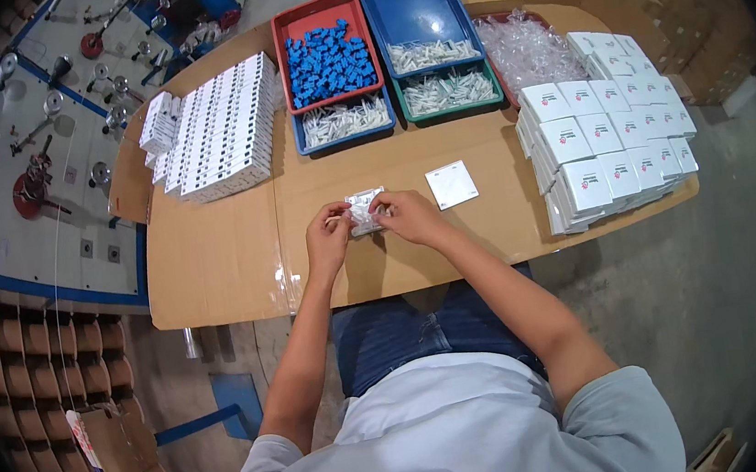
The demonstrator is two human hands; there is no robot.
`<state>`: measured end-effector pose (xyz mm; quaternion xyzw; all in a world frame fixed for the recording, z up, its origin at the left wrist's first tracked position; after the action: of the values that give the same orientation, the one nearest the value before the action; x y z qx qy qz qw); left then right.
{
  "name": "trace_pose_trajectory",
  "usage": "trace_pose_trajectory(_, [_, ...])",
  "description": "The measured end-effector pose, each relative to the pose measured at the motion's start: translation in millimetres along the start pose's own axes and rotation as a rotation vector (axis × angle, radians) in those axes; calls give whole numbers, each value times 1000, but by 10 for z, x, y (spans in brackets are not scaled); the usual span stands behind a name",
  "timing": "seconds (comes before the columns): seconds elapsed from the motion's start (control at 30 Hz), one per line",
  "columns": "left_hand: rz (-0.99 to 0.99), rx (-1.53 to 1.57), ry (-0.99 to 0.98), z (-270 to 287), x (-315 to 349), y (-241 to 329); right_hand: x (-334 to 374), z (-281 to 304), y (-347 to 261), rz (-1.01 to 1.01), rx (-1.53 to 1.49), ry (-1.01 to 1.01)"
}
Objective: The recorder places electronic components and small hardware into plastic bags and then into white boxes at a factory workstation.
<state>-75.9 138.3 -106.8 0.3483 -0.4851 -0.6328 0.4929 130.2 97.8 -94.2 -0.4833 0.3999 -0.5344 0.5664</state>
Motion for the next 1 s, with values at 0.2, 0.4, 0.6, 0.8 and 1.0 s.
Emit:
trace_pose_trajectory(0.2, [-314, -602, 72, -21, -189, 80, -126, -70, 133, 278, 321, 161])
trace_pose_trajectory(0.4, [-524, -966, 33, 76, -124, 190, -130, -67, 113, 269, 423, 82])
trace_pose_trajectory(0.6, [-545, -898, -32, 172, -58, 169, -84, -49, 45, 291, 372, 47])
trace_pose_trajectory(0.8, [-590, -986, 50, 96, 79, 97, -111, -81, 91, 320, 505, 30])
trace_pose_trajectory(1.0, [-459, -980, 121, -47, 178, 85, -94, -55, 190, 294, 351, 120])
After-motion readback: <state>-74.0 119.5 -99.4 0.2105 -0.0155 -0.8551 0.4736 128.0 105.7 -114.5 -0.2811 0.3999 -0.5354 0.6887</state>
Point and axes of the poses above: each hand's wrist, its own x-axis away from the middle knuckle, its own z-axis out of the back of the hand, y = z × x, the point moved 1 cm from there along -x, towards the middle knuckle, and after that the axes turned 13 degrees about -x, right-handed, at the moved point
